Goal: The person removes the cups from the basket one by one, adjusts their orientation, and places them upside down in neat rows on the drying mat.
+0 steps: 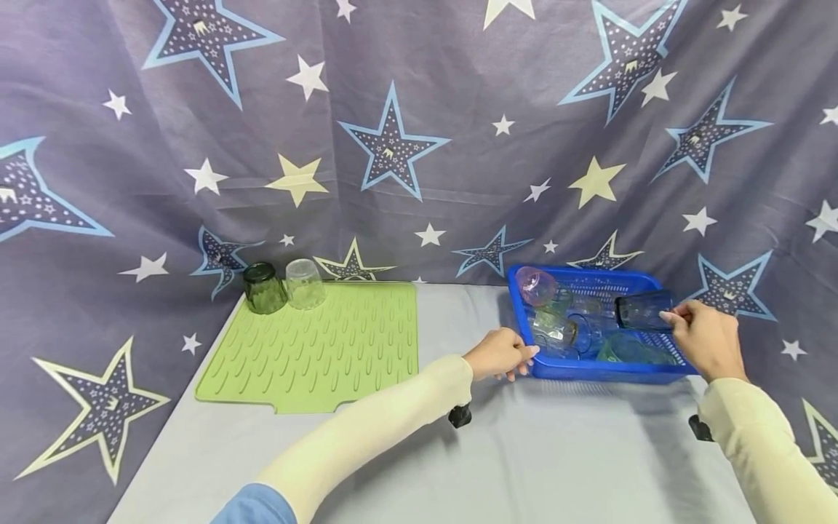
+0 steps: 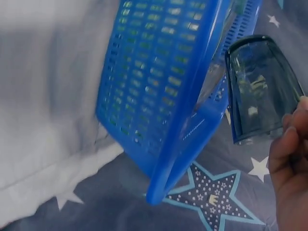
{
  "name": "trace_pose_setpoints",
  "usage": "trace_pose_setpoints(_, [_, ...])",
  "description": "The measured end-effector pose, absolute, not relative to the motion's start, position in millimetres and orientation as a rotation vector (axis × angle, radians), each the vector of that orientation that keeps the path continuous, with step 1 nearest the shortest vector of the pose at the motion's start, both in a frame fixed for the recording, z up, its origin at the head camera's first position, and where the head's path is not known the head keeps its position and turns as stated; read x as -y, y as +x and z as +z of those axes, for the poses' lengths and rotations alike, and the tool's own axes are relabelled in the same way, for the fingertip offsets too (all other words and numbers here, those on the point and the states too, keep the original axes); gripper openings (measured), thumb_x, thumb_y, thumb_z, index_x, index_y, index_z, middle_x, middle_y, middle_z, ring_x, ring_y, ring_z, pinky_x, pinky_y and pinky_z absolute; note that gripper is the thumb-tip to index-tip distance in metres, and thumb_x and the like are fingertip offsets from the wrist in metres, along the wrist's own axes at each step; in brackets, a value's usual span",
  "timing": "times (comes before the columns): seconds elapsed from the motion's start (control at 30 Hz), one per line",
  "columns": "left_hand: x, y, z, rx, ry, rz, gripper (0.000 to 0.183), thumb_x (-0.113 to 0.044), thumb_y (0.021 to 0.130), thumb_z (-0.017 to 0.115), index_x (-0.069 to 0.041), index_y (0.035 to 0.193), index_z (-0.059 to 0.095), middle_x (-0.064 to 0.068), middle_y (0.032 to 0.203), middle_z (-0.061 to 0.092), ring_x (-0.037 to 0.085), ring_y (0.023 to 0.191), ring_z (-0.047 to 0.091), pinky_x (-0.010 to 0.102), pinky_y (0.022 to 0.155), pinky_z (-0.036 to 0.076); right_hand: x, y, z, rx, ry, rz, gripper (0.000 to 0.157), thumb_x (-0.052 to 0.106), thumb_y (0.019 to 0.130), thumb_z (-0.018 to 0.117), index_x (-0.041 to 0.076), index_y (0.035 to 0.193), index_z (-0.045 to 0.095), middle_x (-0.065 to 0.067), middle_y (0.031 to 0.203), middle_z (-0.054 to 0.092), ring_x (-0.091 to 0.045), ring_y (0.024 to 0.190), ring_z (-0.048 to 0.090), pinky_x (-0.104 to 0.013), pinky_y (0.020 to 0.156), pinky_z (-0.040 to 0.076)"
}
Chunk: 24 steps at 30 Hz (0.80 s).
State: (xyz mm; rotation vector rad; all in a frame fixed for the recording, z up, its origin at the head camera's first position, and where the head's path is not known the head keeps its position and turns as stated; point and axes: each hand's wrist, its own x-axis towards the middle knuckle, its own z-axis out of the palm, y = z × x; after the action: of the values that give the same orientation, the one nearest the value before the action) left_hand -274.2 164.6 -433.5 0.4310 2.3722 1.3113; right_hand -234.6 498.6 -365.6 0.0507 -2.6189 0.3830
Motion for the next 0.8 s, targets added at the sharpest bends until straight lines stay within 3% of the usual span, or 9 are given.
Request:
trace_pose_setpoints(0.2, [-160, -280, -436, -2.401, 0.458, 1.339, 0.036, -0.044, 0.098, 0.07, -0.009, 0.094, 0.079, 0.009, 0.08, 0.075, 0.03, 0.068, 0.072, 0.048, 0.068, 0.06, -486, -233, -361, 2.649, 0.022, 0.455, 0.029, 0.022, 0.103, 0.063, -0.004, 0.094, 0.068, -0.011, 0.071, 0.067, -0.021, 0.06, 0.057, -0.042, 0.064, 0.04])
trace_pose_setpoints(0.43, [-153, -283, -438, -2.431, 0.465, 1.324, 0.042, -0.051, 0.093, 0.074, -0.009, 0.087, 0.08, 0.011, 0.079, 0.076, 0.035, 0.072, 0.072, 0.051, 0.069, 0.059, -468, -226, -360, 2.729, -0.02, 0.627, 0.041, 0.039, 0.106, 0.058, 0.0, 0.1, 0.068, -0.007, 0.072, 0.067, -0.016, 0.057, 0.058, -0.029, 0.053, 0.044])
trace_pose_setpoints(0.67, [-150, -280, -436, -2.482, 0.511, 1.265, 0.049, -0.054, 0.094, 0.071, -0.006, 0.089, 0.078, 0.013, 0.08, 0.075, 0.031, 0.073, 0.074, 0.031, 0.061, 0.054, -455, -224, -366, 2.707, -0.085, 1.054, 0.045, 0.036, 0.108, 0.055, -0.008, 0.113, 0.061, -0.008, 0.078, 0.063, -0.013, 0.06, 0.056, -0.029, 0.053, 0.049])
trace_pose_setpoints(0.8, [-151, -281, -436, -2.488, 0.527, 1.26, 0.047, -0.054, 0.093, 0.072, -0.007, 0.089, 0.078, 0.012, 0.079, 0.075, 0.03, 0.071, 0.074, 0.029, 0.063, 0.052, -450, -223, -370, 2.678, -0.083, 1.311, 0.044, 0.034, 0.108, 0.055, -0.009, 0.116, 0.057, -0.002, 0.078, 0.061, -0.012, 0.063, 0.054, -0.029, 0.056, 0.048])
